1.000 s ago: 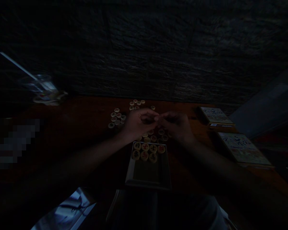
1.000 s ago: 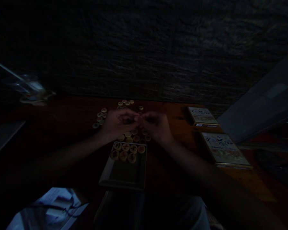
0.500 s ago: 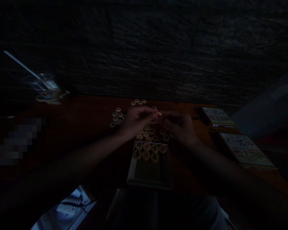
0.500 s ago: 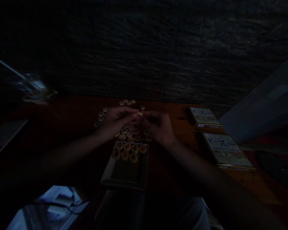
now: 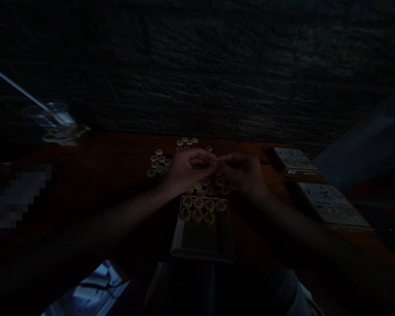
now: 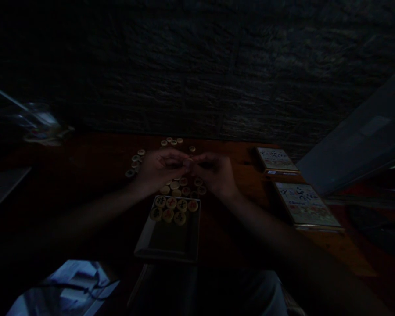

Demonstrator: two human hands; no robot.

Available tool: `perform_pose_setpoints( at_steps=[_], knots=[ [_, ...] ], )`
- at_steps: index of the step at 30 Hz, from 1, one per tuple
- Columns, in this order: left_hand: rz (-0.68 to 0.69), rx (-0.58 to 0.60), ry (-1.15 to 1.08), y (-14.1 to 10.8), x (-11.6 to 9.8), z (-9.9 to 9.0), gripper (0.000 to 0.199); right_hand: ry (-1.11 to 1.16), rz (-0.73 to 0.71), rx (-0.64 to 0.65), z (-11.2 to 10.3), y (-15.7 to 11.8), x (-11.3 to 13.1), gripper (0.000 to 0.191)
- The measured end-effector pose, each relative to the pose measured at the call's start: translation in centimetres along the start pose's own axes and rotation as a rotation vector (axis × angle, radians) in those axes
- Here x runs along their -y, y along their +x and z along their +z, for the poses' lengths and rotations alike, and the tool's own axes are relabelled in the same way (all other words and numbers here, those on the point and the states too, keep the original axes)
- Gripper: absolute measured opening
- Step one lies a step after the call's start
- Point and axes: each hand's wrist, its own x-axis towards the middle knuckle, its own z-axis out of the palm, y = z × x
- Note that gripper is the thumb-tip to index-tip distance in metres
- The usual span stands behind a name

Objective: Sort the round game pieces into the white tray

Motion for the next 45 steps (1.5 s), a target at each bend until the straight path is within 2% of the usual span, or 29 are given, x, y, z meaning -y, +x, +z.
perform_pose_setpoints(
  at_steps=[5, 13, 22, 25, 28, 32, 35, 40, 45],
  knots=[
    [0.008, 0.014, 0.014, -0.2, -0.3, 0.3, 0.023, -0.04, -0.02, -0.007, -0.1, 0.0, -0.1, 0.035],
    [-0.111, -0.038, -0.225, 0.2, 0.1, 0.2, 0.018, -0.016, -0.004, 0.063, -0.1, -0.2, 0.7, 0.035],
    [-0.179, 0.037, -0.286, 0.3, 0.1, 0.2, 0.016, -0.312, -0.157, -0.044, -0.6, -0.5, 0.0, 0.024],
    [-0.211, 0.035, -0.367, 0.4, 0.2, 0.1, 0.016, -0.214, -0.125, -0.031, -0.4, -0.5, 0.4, 0.028],
    [-0.246, 0.037, -0.42, 0.6, 0.4, -0.1, 0.017, -0.093, -0.033, 0.018, -0.2, -0.5, 0.8, 0.032],
    [-0.202, 0.063, -0.418, 0.5, 0.5, -0.2, 0.026, 0.043, 0.047, 0.043, 0.0, -0.4, 0.8, 0.033],
    [-0.148, 0.048, -0.316, 0.2, 0.3, -0.1, 0.034, 0.107, 0.061, 0.058, -0.1, -0.1, 0.5, 0.031],
    [-0.044, -0.007, -0.139, -0.1, -0.1, 0.1, 0.029, 0.055, 0.079, 0.058, -0.1, 0.0, 0.2, 0.04],
    [-0.004, 0.004, -0.099, 0.0, -0.1, 0.1, 0.028, -0.007, 0.076, 0.098, -0.2, -0.1, 0.2, 0.045]
  ],
)
